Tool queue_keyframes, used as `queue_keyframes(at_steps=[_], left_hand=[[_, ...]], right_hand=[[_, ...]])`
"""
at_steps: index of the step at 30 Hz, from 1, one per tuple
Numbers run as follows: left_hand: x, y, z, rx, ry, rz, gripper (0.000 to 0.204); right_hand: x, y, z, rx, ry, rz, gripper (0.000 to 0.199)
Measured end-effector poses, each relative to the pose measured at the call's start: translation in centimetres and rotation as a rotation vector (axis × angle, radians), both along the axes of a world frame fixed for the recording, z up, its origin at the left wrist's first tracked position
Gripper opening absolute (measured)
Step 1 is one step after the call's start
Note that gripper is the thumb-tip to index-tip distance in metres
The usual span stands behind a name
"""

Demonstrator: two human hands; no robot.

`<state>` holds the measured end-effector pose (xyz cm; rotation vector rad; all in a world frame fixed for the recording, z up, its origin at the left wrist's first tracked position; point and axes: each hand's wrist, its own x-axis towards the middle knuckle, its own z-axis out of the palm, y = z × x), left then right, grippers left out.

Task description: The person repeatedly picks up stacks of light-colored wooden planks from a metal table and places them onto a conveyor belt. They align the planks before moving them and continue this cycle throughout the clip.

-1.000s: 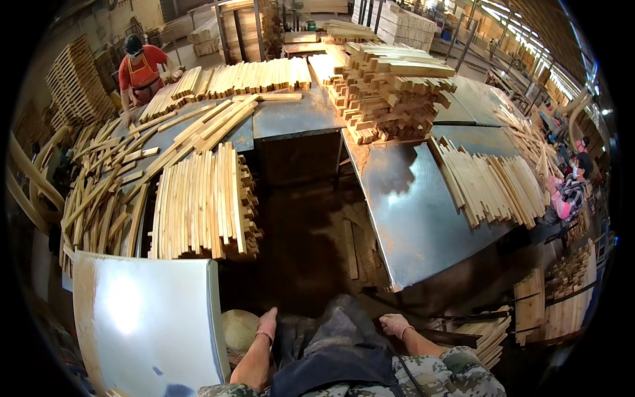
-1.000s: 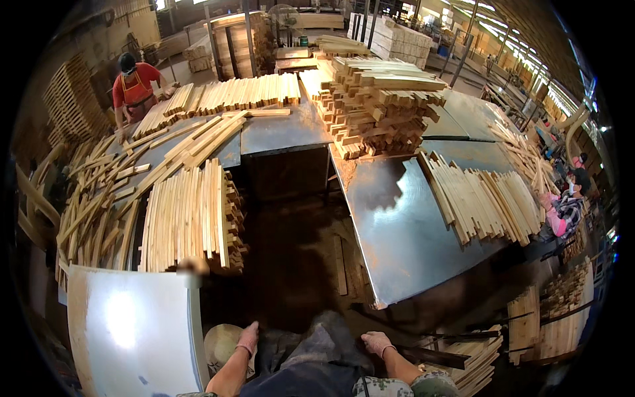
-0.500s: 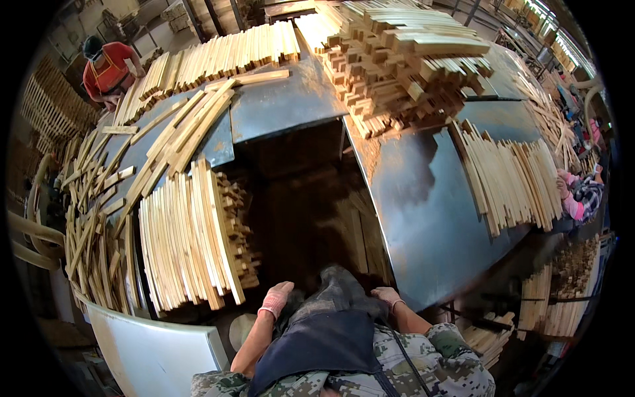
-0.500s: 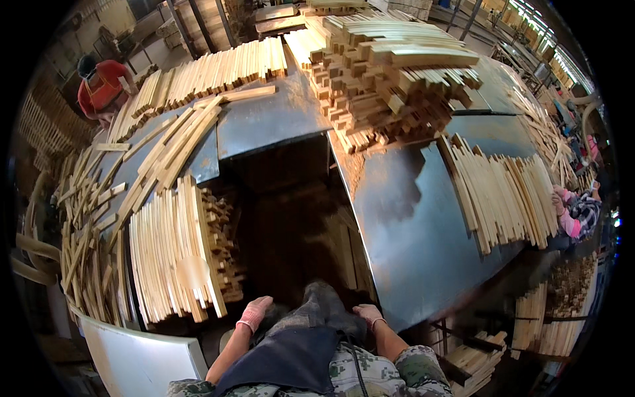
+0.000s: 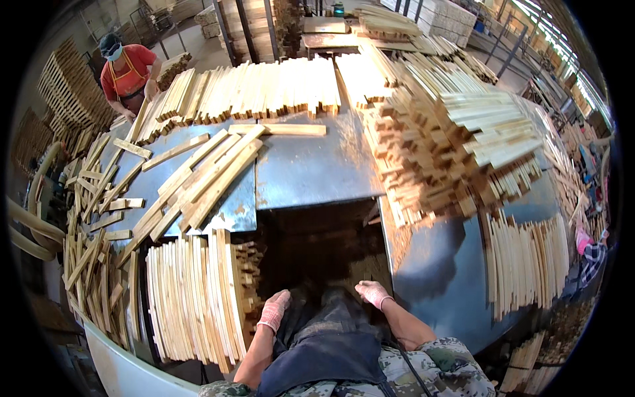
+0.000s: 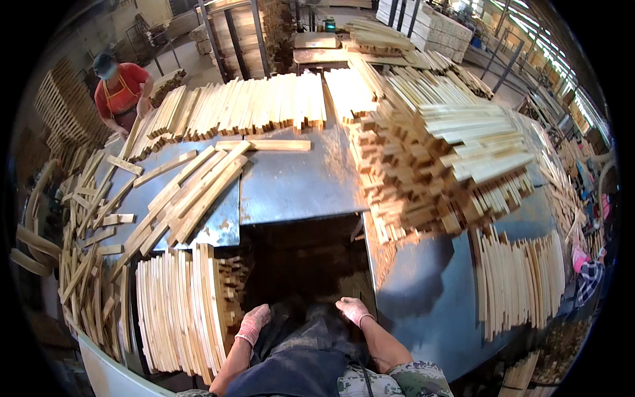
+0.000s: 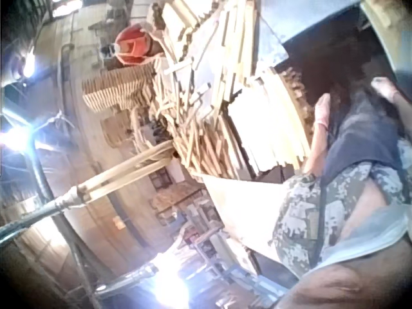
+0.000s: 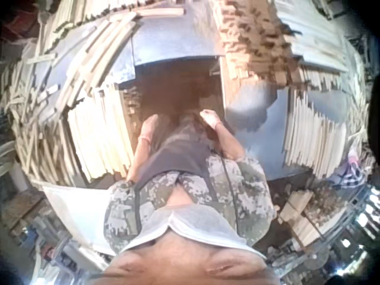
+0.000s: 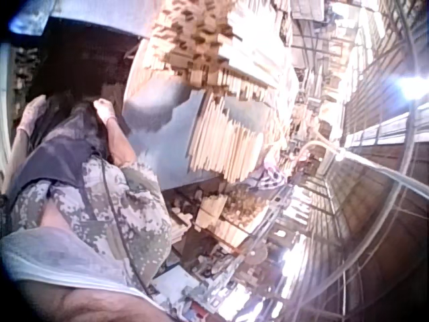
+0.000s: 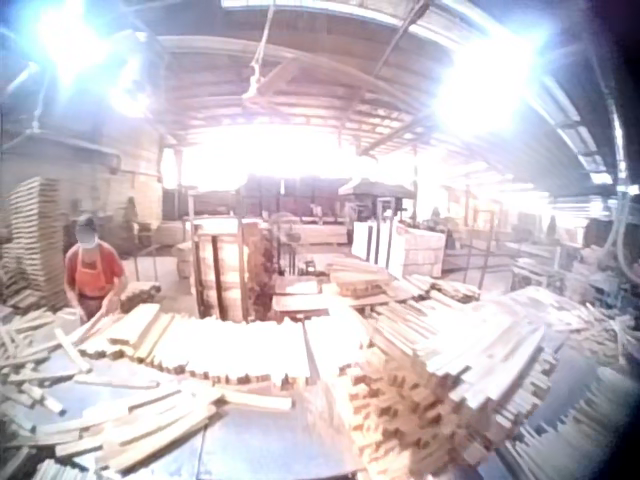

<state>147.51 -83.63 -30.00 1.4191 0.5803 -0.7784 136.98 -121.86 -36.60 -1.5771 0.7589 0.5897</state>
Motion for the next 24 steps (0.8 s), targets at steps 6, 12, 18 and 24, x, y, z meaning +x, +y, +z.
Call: queue_keyframes(at_steps=[6, 12, 18, 24], left_hand=[[12.8, -1.1, -1.8, 0.046, -0.062, -0.047, 0.054], [24.5, -2.4, -2.5, 0.082, -0.139, -0.184, 0.057], [32.8, -3.1, -2.8, 0.112, -0.141, -0.203, 0.057], [40.6, -3.0, -4.7, 0.005, 0.040, 0.159, 0.047]], right_hand=[[11.3, 0.5, 2.0, -0.024, 0.162, 0.072, 0.026], [24.1, -0.7, 4.0, -0.209, -0.026, 0.234, 0.038], [41.2, -0.7, 7.7, -0.354, -0.051, 0.396, 0.071], [61.5, -1.8, 9.3, -0.794, -0.191, 0.619, 0.085]])
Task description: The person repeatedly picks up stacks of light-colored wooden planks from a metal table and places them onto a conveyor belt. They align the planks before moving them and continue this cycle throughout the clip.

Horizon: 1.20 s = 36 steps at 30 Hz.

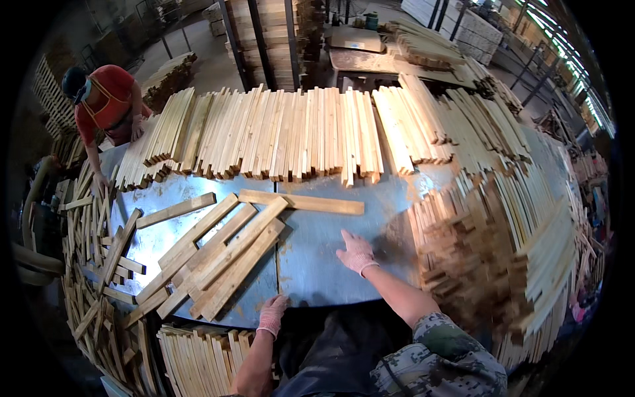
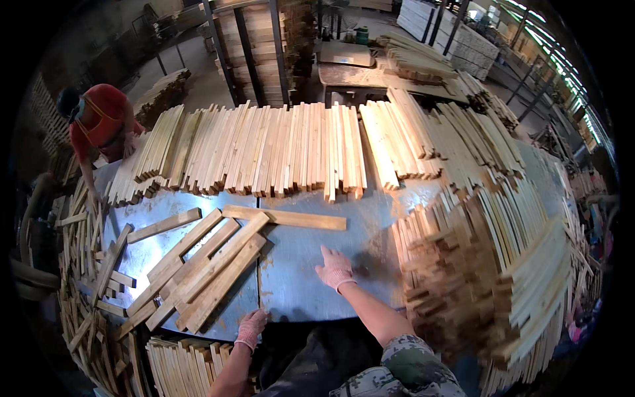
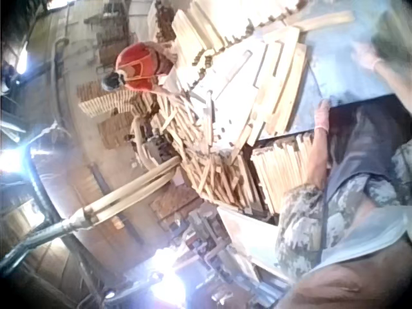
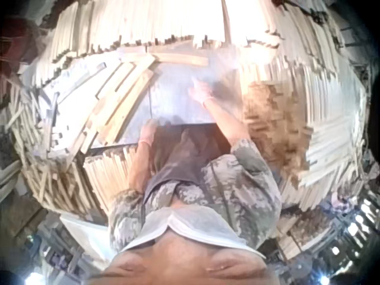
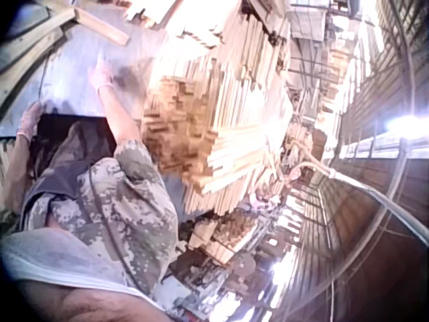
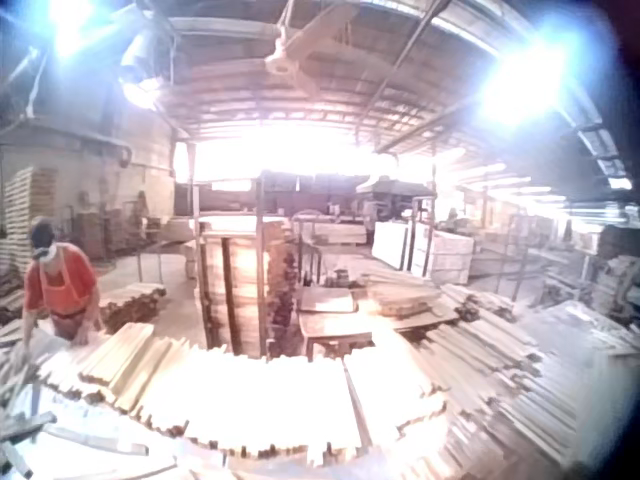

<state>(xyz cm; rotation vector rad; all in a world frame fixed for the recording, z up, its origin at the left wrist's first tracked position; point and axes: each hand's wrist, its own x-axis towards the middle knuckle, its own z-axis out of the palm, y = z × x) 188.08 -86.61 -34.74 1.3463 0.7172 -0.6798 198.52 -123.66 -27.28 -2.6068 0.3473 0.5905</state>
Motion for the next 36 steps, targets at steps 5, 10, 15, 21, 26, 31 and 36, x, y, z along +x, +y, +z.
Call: queue_keyframes(at_steps=[5, 10, 15, 21, 26, 31, 36], left_hand=[[6.4, -0.8, -0.3, 0.015, 0.138, 0.301, 0.036], [11.4, -2.5, -0.5, -0.322, 0.212, 0.563, 0.045], [15.1, -3.7, 0.1, -0.191, 0.271, 0.821, 0.049], [18.2, -2.0, -0.8, -0.172, 0.246, 0.882, 0.038], [20.8, 2.6, -4.5, -0.301, 0.167, 0.907, 0.039], [23.7, 7.8, -6.8, -0.168, 0.129, 0.980, 0.044], [20.6, 5.3, -5.1, -0.713, 0.152, 0.840, 0.051]], right_hand=[[11.1, -2.7, -4.0, -0.285, -0.242, 0.151, 0.091], [14.4, -5.9, -4.4, -0.106, -0.035, 0.224, 0.086], [6.5, -9.0, -1.9, 0.032, -0.267, 0.075, 0.075], [-6.9, -9.2, 0.1, 0.099, -0.172, -0.214, 0.078], [-10.0, -8.5, 3.8, 0.121, -0.154, -0.272, 0.079], [0.6, -2.6, 5.6, 0.319, -0.309, 0.058, 0.070], [15.1, 9.3, 7.4, 0.500, -0.506, 0.540, 0.074]])
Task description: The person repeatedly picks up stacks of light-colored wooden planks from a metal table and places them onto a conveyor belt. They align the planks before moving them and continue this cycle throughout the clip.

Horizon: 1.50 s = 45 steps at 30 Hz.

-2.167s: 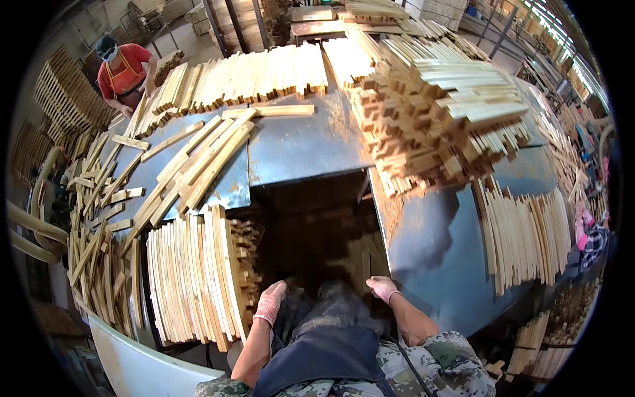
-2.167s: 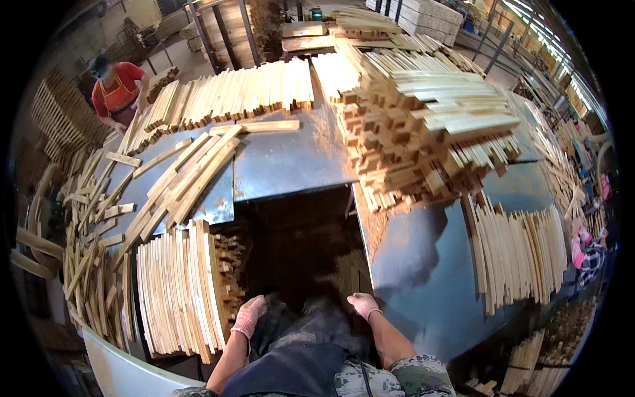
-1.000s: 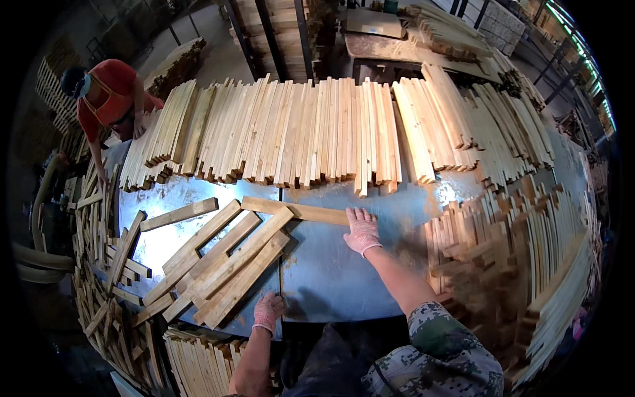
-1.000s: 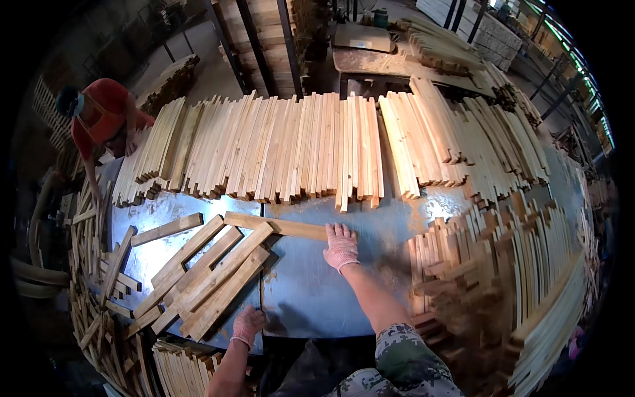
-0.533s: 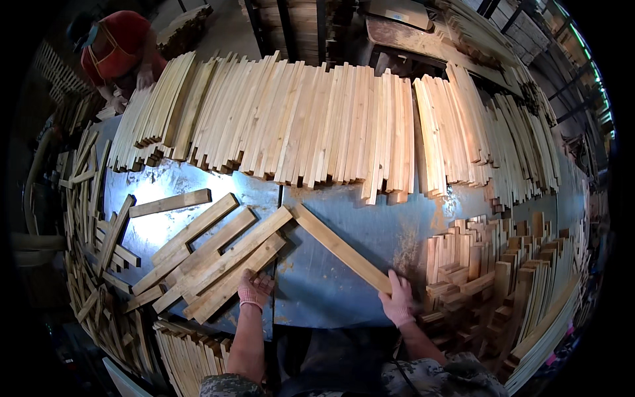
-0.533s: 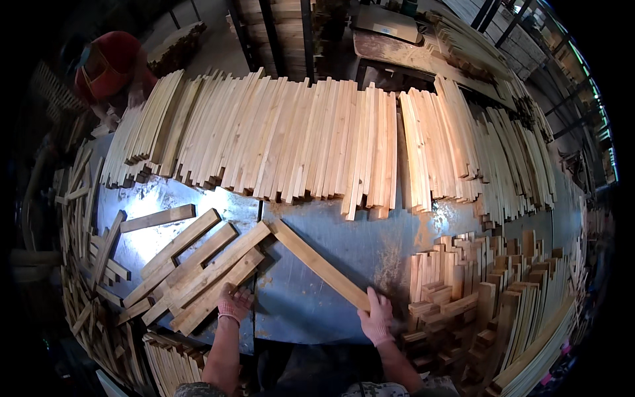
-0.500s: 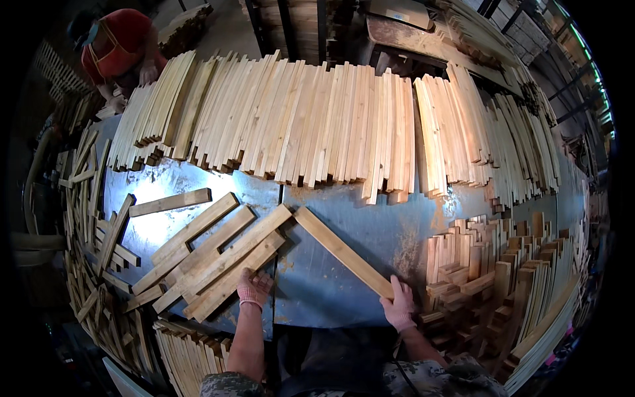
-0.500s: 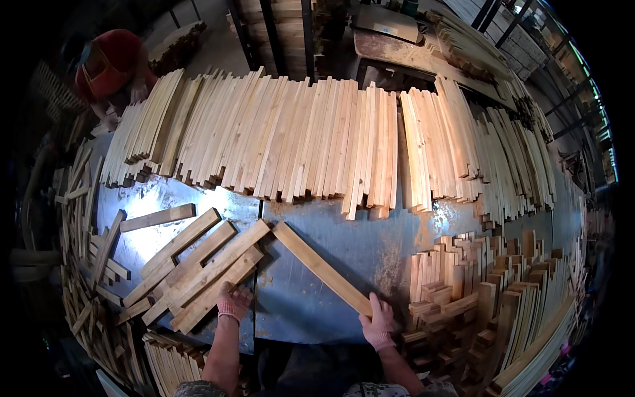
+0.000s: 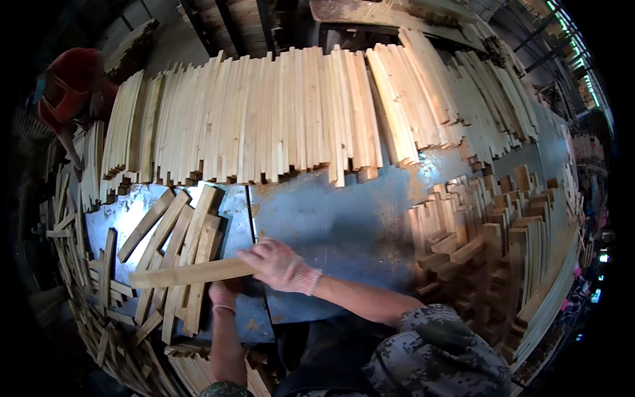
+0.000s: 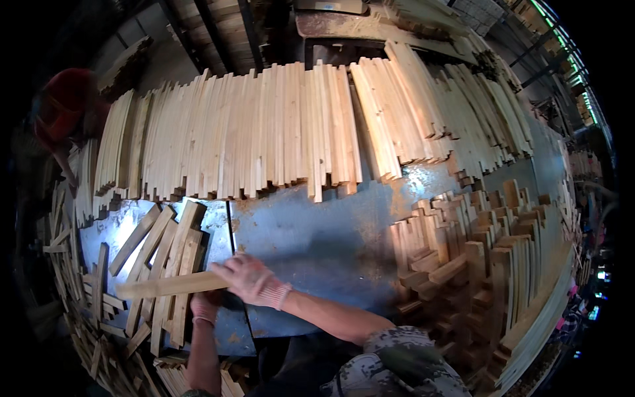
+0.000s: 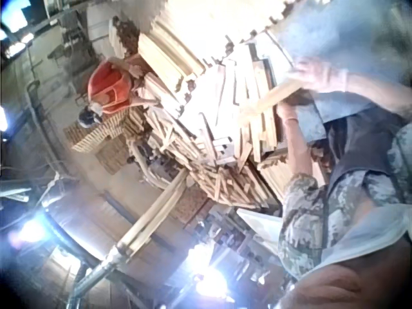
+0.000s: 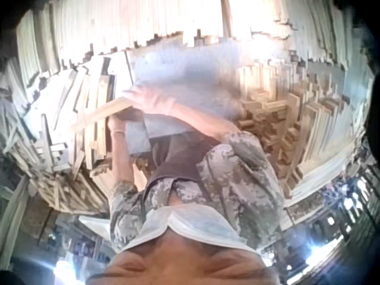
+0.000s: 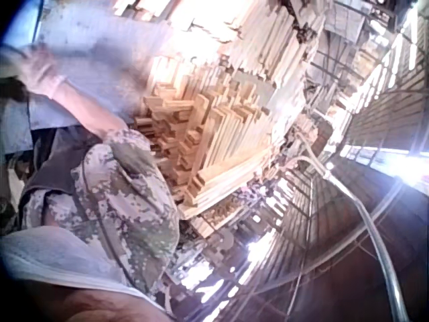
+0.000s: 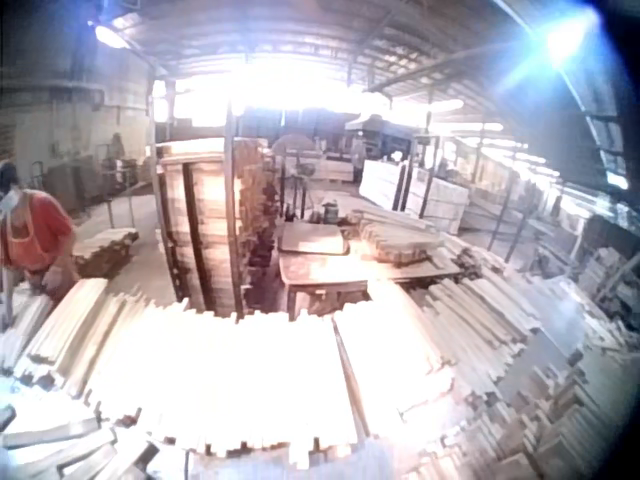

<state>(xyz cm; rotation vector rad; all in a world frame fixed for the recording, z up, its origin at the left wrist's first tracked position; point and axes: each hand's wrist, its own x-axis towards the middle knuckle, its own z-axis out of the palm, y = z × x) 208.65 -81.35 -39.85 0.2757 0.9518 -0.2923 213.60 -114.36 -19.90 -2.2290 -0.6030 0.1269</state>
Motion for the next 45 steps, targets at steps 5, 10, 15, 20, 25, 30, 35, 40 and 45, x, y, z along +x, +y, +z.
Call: queue_keyframes(at_steps=[5, 10, 15, 20, 25, 30, 35, 40, 45], left_hand=[[-5.1, -10.9, 6.9, 0.622, 0.128, -0.881, 0.033], [7.4, -16.8, 9.4, 1.175, -0.421, -0.784, 0.047], [22.6, -20.2, 7.0, 1.284, -0.431, -0.638, 0.080], [25.5, -23.1, 4.6, 1.640, -0.153, -0.612, 0.087], [24.5, -24.8, 4.3, 1.691, -0.159, -0.567, 0.090], [23.5, -24.7, 4.4, 1.351, -0.168, -0.549, 0.102], [25.8, -23.8, 5.0, 1.726, -0.315, -0.718, 0.098], [28.3, -23.6, 8.7, 1.677, -0.226, -1.287, 0.096], [31.3, -28.0, 7.6, 1.827, -0.272, -1.092, 0.109]], right_hand=[[4.9, -0.4, 0.6, 0.364, -0.058, -0.117, 0.076], [8.7, -15.5, -6.0, -0.009, 0.131, -0.885, 0.087], [12.2, -28.7, -11.6, -0.321, 0.202, -1.273, 0.097], [14.1, -32.5, -16.3, -0.205, 0.384, -1.221, 0.086], [15.6, -33.3, -16.9, -0.173, 0.347, -1.179, 0.085], [17.3, -35.2, -15.5, -0.317, 0.414, -1.209, 0.089], [18.8, -36.7, -15.6, -0.267, 0.457, -1.165, 0.089], [20.6, -36.7, -15.7, -0.288, 0.486, -1.257, 0.091], [21.3, -35.5, -15.2, -0.353, 0.444, -1.282, 0.095]])
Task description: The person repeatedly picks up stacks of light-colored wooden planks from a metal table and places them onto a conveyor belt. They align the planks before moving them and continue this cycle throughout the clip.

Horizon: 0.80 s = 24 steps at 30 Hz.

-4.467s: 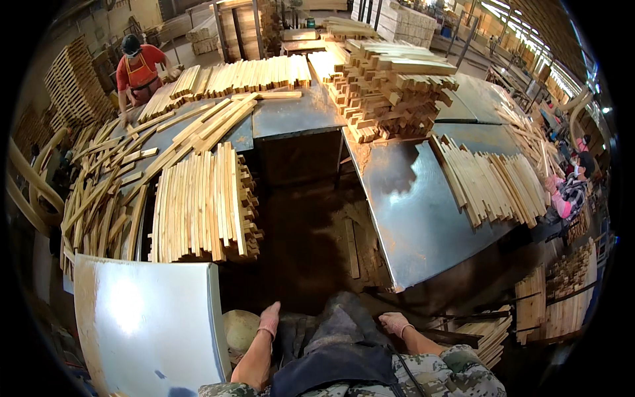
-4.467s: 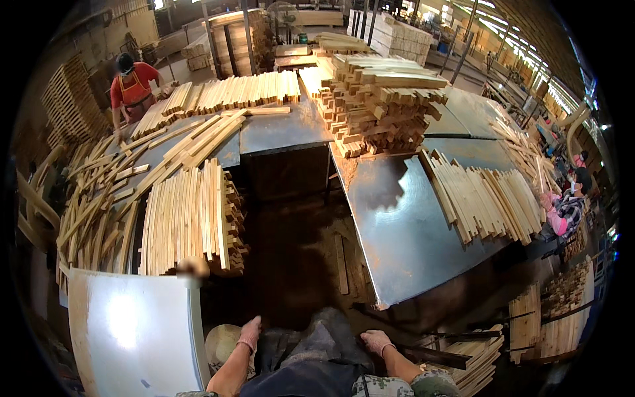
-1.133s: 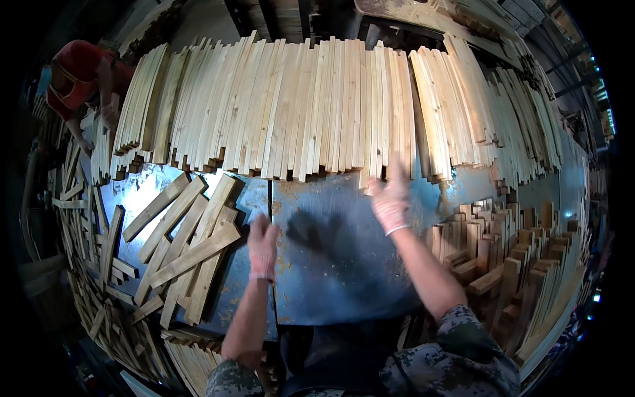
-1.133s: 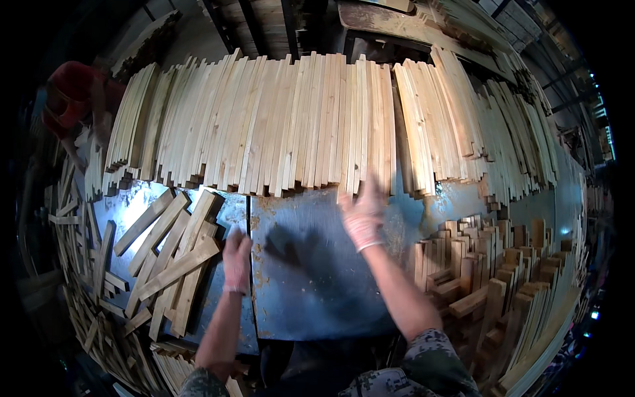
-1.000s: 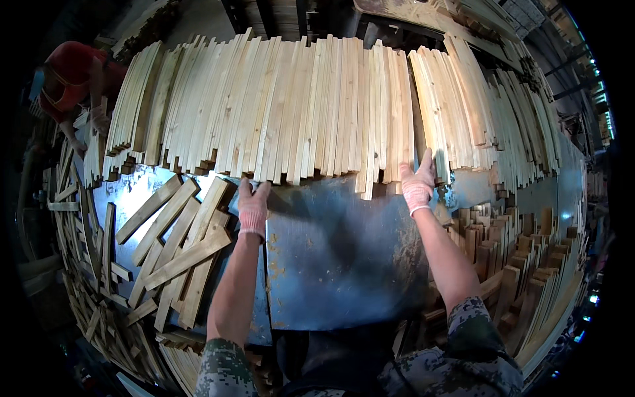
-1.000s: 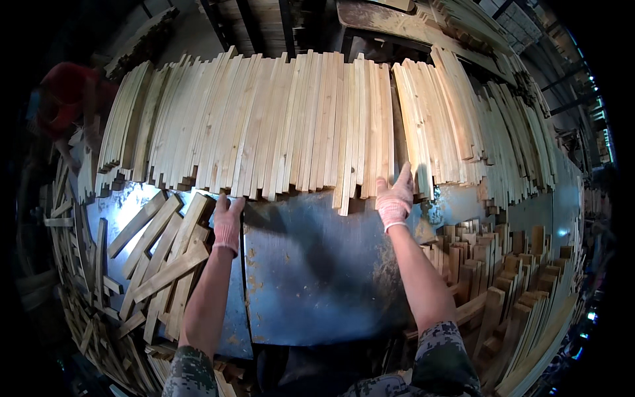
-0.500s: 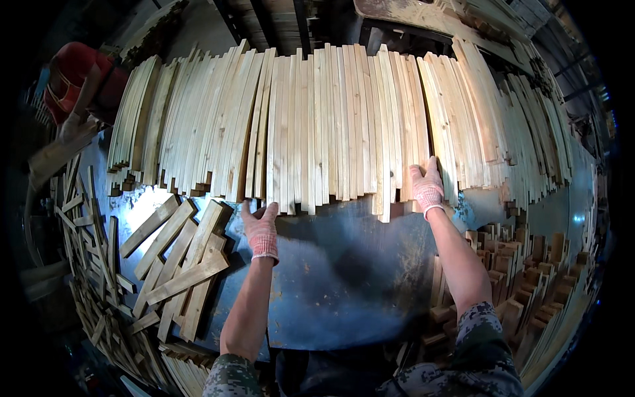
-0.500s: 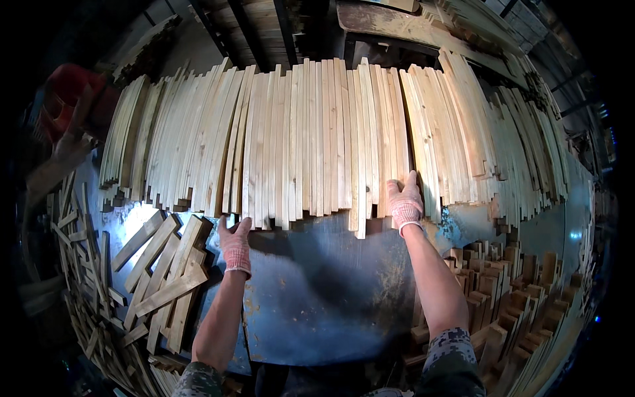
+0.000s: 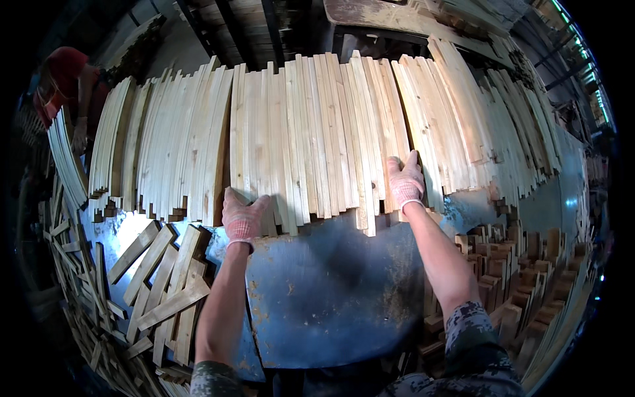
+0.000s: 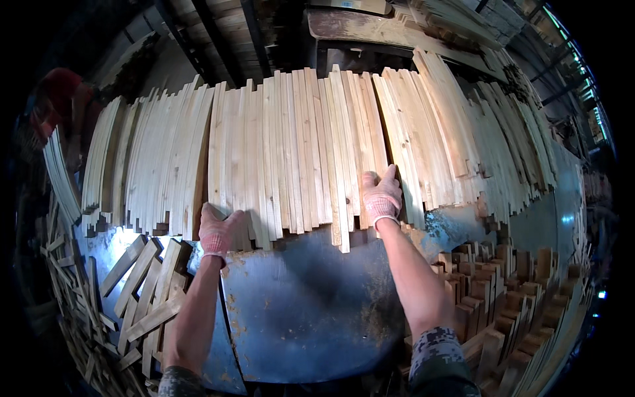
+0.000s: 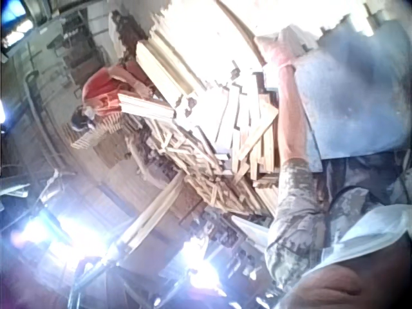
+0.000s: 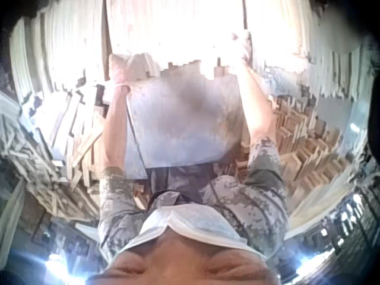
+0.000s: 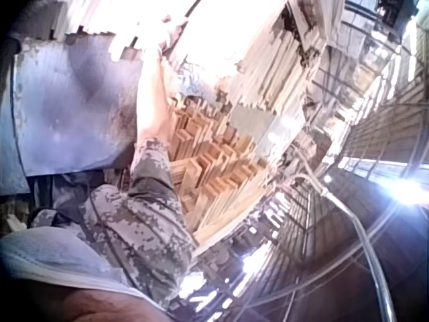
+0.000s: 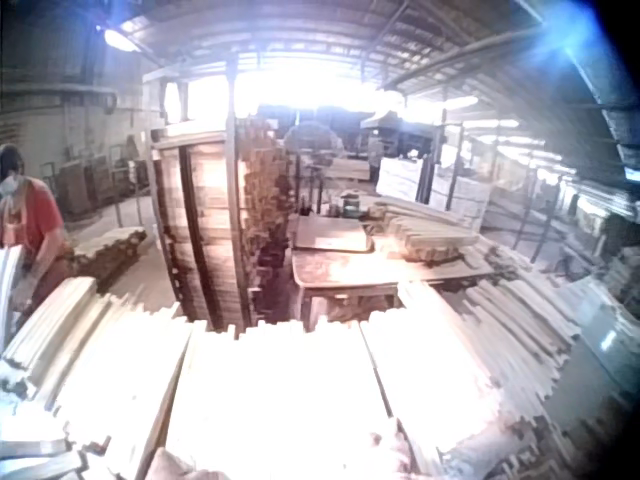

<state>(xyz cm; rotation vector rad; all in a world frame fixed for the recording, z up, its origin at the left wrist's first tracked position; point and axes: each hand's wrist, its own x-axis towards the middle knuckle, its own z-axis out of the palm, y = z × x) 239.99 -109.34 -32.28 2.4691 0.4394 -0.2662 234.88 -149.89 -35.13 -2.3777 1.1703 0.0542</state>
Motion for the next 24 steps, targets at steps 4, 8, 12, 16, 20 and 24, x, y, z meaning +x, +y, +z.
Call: queue_keyframes(at_steps=[4, 8, 12, 16, 20, 24], left_hand=[[-1.0, 0.1, -1.1, 0.014, -0.054, 0.027, 0.106], [-6.0, 3.0, -0.1, -0.078, -0.043, 0.037, 0.092], [-14.9, 6.7, 0.6, -0.091, -0.056, 0.054, 0.071], [-24.7, 11.5, 1.2, -0.188, -0.006, 0.112, 0.058], [-32.9, 16.1, 2.8, -0.159, 0.079, 0.071, 0.048], [-38.4, 21.0, 3.9, 0.061, 0.340, -0.106, 0.056]], right_hand=[[-1.3, 1.0, 0.8, -0.049, 0.015, -0.033, 0.096], [-6.3, 2.8, 1.6, 0.002, 0.017, -0.070, 0.095], [-15.7, 5.9, 1.9, 0.028, 0.006, -0.097, 0.089], [-26.9, 10.1, 1.8, 0.039, 0.011, -0.189, 0.084], [-38.0, 14.4, 2.6, 0.071, 0.086, -0.272, 0.084], [-48.0, 17.5, 3.6, 0.110, 0.098, -0.284, 0.074]])
